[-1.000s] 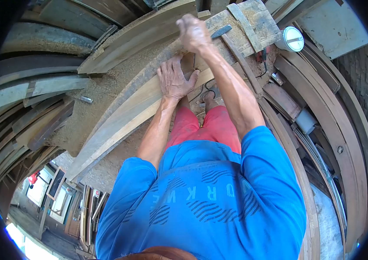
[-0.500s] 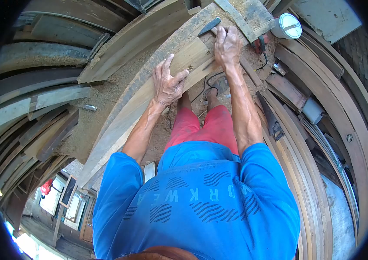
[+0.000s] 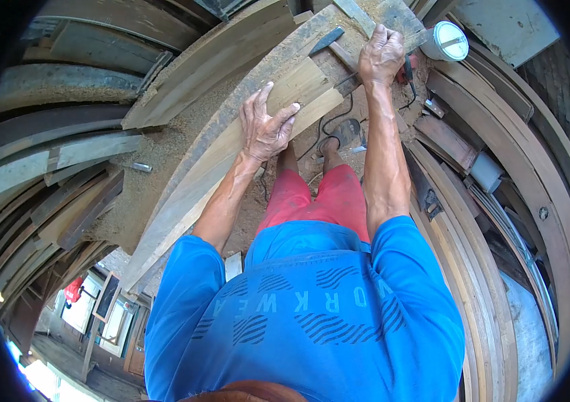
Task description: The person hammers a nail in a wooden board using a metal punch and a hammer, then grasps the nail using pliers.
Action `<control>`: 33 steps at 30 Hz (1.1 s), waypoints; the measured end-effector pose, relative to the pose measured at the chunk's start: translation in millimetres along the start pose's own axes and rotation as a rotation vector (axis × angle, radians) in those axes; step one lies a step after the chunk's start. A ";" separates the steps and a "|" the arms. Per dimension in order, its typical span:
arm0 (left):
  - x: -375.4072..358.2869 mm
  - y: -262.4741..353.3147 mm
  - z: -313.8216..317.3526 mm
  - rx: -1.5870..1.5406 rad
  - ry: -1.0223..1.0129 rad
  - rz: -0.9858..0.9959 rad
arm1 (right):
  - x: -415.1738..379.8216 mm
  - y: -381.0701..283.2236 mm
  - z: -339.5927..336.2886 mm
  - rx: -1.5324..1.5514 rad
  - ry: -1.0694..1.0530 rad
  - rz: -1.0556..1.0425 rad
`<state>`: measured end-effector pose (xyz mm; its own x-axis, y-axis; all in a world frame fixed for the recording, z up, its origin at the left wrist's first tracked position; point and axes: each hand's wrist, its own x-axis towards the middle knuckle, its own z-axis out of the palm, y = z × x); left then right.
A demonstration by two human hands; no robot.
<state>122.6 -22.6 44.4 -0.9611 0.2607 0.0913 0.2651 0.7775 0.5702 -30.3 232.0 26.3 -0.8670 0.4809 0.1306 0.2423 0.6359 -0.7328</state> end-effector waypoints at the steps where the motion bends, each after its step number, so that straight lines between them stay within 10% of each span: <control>1: 0.9 0.2 0.0 -0.005 0.004 0.001 | -0.2 3.5 1.1 0.001 -0.016 -0.002; 27: 28.2 77.6 -16.1 -0.640 -0.070 -0.123 | -94.3 -70.1 -67.9 0.363 -0.442 -0.002; 33: 49.7 20.5 -21.7 -0.622 -0.043 -0.502 | -59.2 17.3 -66.4 -0.566 -0.448 -0.325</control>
<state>78.6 -6.1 78.3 -0.9470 -0.0040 -0.3212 -0.3023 0.3498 0.8867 54.2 254.6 50.3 -0.9959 0.0059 -0.0899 0.0272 0.9711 -0.2372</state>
